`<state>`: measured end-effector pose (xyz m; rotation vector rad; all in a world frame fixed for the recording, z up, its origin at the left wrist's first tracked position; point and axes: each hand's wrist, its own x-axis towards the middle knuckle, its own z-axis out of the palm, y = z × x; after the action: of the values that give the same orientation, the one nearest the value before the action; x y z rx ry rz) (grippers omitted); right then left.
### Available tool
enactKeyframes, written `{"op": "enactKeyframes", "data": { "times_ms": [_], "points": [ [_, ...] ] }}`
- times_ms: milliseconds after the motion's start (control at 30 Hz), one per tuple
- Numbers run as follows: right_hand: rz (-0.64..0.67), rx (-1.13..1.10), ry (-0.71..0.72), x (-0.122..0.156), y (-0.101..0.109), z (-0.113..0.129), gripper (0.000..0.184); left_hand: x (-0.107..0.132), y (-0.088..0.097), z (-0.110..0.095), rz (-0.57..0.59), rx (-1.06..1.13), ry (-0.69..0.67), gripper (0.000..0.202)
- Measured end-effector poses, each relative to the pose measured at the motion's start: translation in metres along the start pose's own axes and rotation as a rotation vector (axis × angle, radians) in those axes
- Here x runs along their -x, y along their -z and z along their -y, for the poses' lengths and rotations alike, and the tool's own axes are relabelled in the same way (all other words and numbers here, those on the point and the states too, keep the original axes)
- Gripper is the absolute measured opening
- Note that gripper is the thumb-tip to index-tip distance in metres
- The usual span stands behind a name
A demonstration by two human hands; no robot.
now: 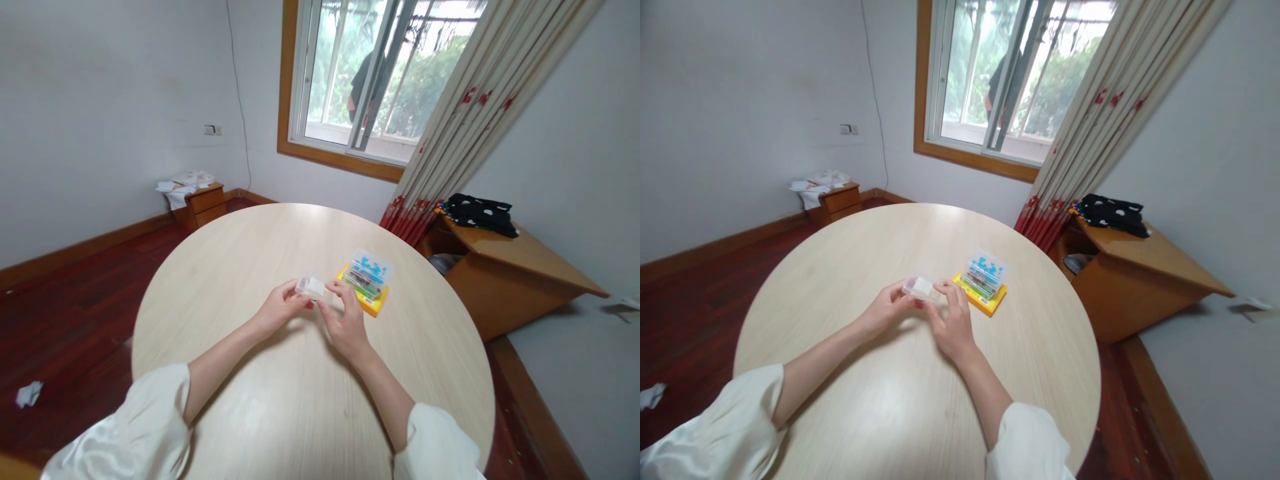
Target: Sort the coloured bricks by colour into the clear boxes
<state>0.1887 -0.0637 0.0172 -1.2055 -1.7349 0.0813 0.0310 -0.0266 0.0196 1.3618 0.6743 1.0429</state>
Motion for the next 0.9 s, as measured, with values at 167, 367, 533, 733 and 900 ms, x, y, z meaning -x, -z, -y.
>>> {"op": "enactKeyframes", "data": {
  "times_ms": [167, 367, 533, 733, 900],
  "points": [
    [-0.001, -0.032, 0.028, 0.004, -0.008, -0.008, 0.023, 0.001, 0.004, 0.004, -0.062, 0.094, 0.017, 0.056],
    [0.186, 0.099, 0.104, 0.007, -0.014, -0.010, 0.027, -0.002, 0.007, 0.015, -0.133, 0.020, 0.062, 0.046],
    [0.324, 0.239, 0.153, 0.009, -0.023, -0.009, 0.037, 0.000, 0.009, 0.019, -0.128, -0.147, 0.055, 0.038],
    [0.402, 0.424, 0.122, 0.008, -0.026, -0.006, 0.037, 0.003, 0.009, 0.019, -0.090, -0.208, 0.040, 0.032],
    [0.397, 0.419, 0.011, 0.004, -0.021, -0.007, 0.034, 0.003, 0.008, 0.020, -0.037, -0.221, 0.020, 0.029]
  ]
}}
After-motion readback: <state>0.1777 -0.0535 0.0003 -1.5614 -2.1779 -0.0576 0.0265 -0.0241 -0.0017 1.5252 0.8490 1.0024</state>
